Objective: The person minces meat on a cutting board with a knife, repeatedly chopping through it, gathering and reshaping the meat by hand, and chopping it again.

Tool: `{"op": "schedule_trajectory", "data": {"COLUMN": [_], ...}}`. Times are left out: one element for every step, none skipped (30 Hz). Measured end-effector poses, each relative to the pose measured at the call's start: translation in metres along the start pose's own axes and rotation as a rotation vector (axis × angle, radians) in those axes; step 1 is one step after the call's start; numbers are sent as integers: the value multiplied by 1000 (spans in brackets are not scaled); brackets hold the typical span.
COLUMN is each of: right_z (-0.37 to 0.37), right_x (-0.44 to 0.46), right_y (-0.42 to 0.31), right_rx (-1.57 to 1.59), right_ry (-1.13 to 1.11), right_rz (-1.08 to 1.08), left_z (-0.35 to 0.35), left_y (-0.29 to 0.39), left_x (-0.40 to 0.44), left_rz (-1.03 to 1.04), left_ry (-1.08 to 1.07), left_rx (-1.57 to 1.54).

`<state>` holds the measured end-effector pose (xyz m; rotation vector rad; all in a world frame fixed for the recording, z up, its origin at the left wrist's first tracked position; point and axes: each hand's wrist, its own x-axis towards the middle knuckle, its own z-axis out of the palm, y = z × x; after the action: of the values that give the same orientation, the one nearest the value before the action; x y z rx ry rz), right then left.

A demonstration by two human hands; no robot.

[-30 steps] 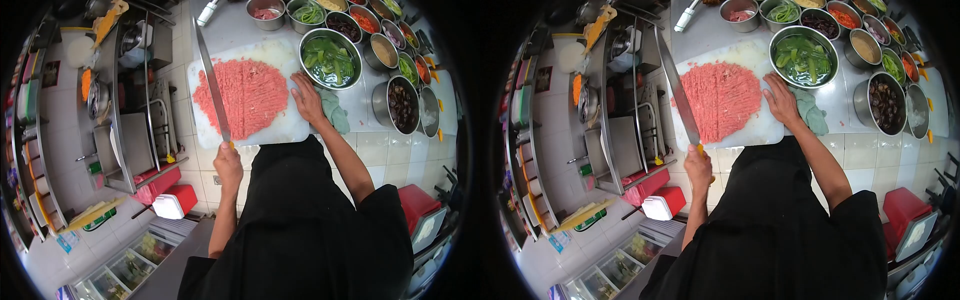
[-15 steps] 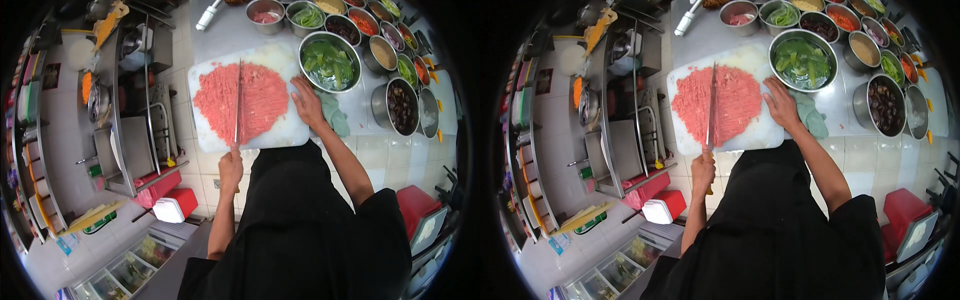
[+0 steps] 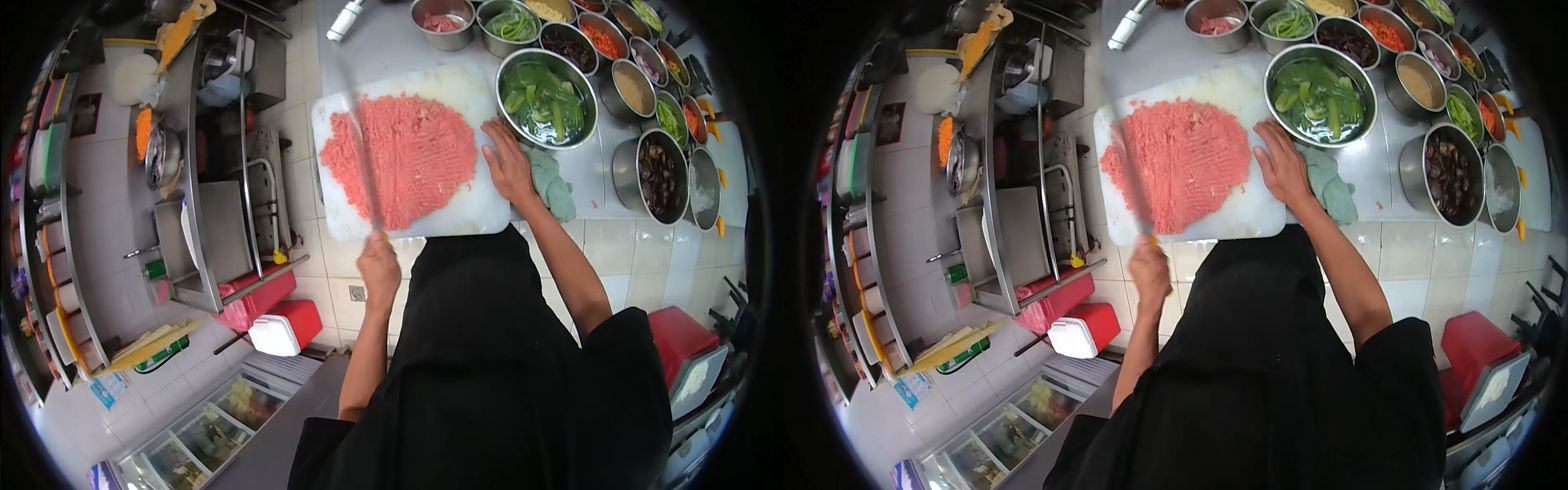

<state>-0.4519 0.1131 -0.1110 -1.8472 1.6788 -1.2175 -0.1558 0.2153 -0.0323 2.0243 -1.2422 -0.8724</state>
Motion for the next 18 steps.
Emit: {"op": "schedule_trajectory", "data": {"right_z": [2, 3, 1, 0, 0, 0, -1, -2, -1, 1, 2, 1, -2, 1, 2, 0, -2, -2], "right_x": [2, 0, 0, -1, -7, -3, -1, -5, -6, 0, 2, 0, 1, -2, -8, -2, 0, 0], "right_y": [-1, -2, 0, 0, -4, -4, -4, -3, -1, 0, -2, -5, -3, 1, -2, -1, -3, -3], "right_rx": [2, 1, -9, -6, 7, 15, 19, 6, -4, -15, -9, -7, -15, -15, 2, 13, 23, 19], "right_ry": [-5, -15, -20, -12, -19, -10, 1, -7, -11, -3, -13, -31, -35, -10, -20, -16, -15, -11], "right_rz": [4, 18, 33, 23, 31, 26, 22, 28, 23, 12, 12, 20, 30, 6, 20, 16, 13, -4], "left_z": [7, -1, -10, -19, -29, -34, -35, -25, -12, -1, 2, -7, -13, -21, -26, -23, -17, -6], "left_y": [-52, -30, 8, 36, 52, 64, 71, 57, 30, -4, 1, 7, 19, 44, 46, 52, 56, 37], "left_x": [22, 23, 21, 15, 8, 0, -7, -8, -3, 10, 22, 21, 24, 15, 9, 6, -1, -5], "left_rz": [270, -12, -286, -343, -272, -205, -136, -81, -20, 21, -207, -241, -261, -281, -129, -53, 21, 83], "left_ry": [-127, -190, -258, -249, -228, -183, -142, -101, -51, -107, -245, -249, -261, -207, -140, -78, -13, -1], "left_rx": [525, 413, 293, 251, 236, 134, 30, -1, -36, 195, 366, 333, 298, 225, 85, -65, -216, -147]}}
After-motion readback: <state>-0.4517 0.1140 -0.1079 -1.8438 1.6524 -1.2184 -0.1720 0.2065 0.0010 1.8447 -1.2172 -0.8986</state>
